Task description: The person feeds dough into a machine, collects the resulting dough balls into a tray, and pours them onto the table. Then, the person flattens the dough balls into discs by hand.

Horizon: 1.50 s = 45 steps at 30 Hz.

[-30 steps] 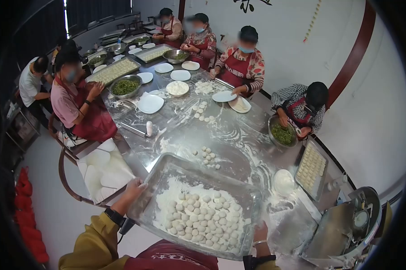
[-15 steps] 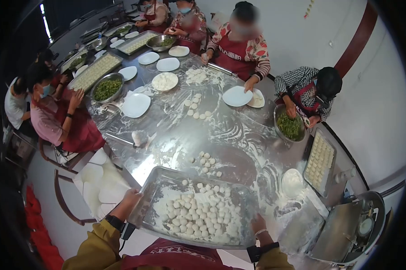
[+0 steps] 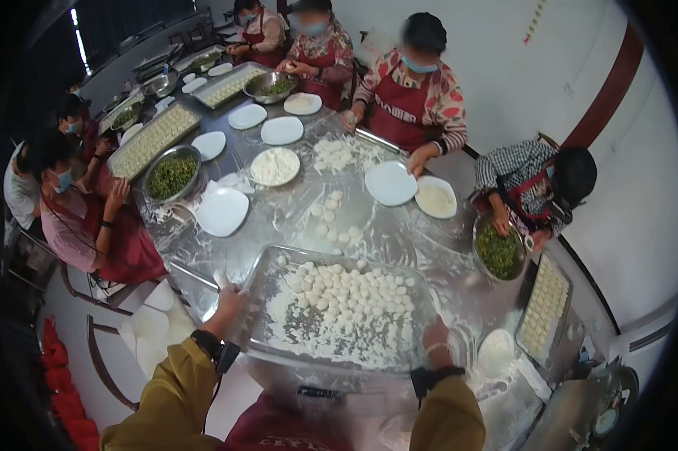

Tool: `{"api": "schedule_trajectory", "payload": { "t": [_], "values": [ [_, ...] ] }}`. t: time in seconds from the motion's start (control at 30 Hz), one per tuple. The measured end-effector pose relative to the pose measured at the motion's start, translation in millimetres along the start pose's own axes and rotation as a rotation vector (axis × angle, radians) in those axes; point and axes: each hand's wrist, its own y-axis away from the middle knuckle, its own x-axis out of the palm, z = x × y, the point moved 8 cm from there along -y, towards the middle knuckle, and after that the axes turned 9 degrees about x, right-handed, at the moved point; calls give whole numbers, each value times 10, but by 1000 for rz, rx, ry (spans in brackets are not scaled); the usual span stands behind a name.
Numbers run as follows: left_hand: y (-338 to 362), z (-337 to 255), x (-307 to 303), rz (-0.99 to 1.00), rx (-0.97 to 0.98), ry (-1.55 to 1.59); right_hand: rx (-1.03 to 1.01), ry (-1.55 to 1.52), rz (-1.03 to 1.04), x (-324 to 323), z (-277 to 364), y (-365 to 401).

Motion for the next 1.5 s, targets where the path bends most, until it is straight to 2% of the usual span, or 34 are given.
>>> {"api": "schedule_trajectory", "payload": {
  "t": [0.07, 0.1, 0.17, 0.23, 0.33, 0.37, 0.43, 0.47, 0.5, 0.57, 0.6, 0.7, 0.73, 0.83, 0.9, 0.93, 0.97, 1.0, 1.03, 1.07, 1.13, 1.17, 1.23, 1.3, 1.33, 1.4, 1.43, 1.47, 1.5],
  "values": [
    [102, -140, 2, -47, 62, 84, -101, 153, -125, 83, -317, 31],
    [225, -212, -12, -72, 86, 125, -156, 376, -127, 133, -553, 162],
    [601, -675, -141, 68, 5, 19, -17, -97, -207, -133, -1104, 546],
    [876, -924, -174, 107, 102, 56, 157, -582, -134, -573, -802, 1090],
    [789, -951, -432, 0, 166, 120, 44, -453, -188, -211, -1091, 843],
    [628, -737, -492, -20, 139, 178, -16, -324, -110, -96, -848, 773],
    [405, -455, -616, -16, -71, 451, 43, 19, -18, -222, 64, 882],
    [235, 54, -498, -59, -94, 494, 32, -80, -40, -258, 183, 928],
    [194, 108, -514, -43, -81, 415, 22, -175, -56, -270, 197, 997],
    [274, -212, -403, 47, 186, 33, -39, -342, -64, -283, -381, 947],
    [452, -787, -512, 176, 103, -12, -64, -418, -74, -337, -655, 1008],
    [540, -548, -338, 316, 96, 50, 8, -136, 128, -833, -451, 1298],
    [546, -633, -436, 445, 62, -25, 64, -85, 263, -824, -470, 1315],
    [478, -683, -707, 593, -24, -92, -248, 63, 376, -613, -603, 1173],
    [410, -582, -736, 643, -151, 0, -527, 93, 393, -642, -317, 1169],
    [394, -494, -755, 670, -215, 45, -501, 48, 467, -690, -182, 1110],
    [279, -455, -713, 789, 138, -42, -472, 4, 539, -759, 6, 1065],
    [170, -269, -662, 890, 499, -124, -260, -88, 679, -921, 288, 1107],
    [179, -353, -707, 897, 202, 52, -43, -179, 810, -1002, 419, 1128],
    [205, -445, -774, 835, -91, 226, 84, -237, 893, -1023, 418, 1091],
    [223, -399, -719, 701, -537, 585, 338, -352, 1049, -1045, 339, 1057],
    [256, -322, -677, 612, -762, 755, 344, -368, 1084, -1053, 309, 1033],
    [162, -282, -562, 639, -794, 850, 357, -399, 1157, -1057, 311, 994],
    [71, -382, -465, 640, -845, 948, 236, -217, 1076, -1062, 400, 796],
    [30, -440, -439, 650, -792, 967, 177, -129, 1030, -1085, 458, 697],
    [-63, -278, -252, 686, -793, 951, -37, -67, 1026, -1113, 597, 570],
    [-96, -492, -224, 701, -796, 945, -32, -62, 1026, -1091, 574, 538],
    [-105, -756, -301, 806, -584, 760, -27, -57, 1026, -1068, 550, 507],
    [-75, -691, -233, 796, -681, 828, -22, -52, 1026, -1052, 571, 485]
  ]
}}
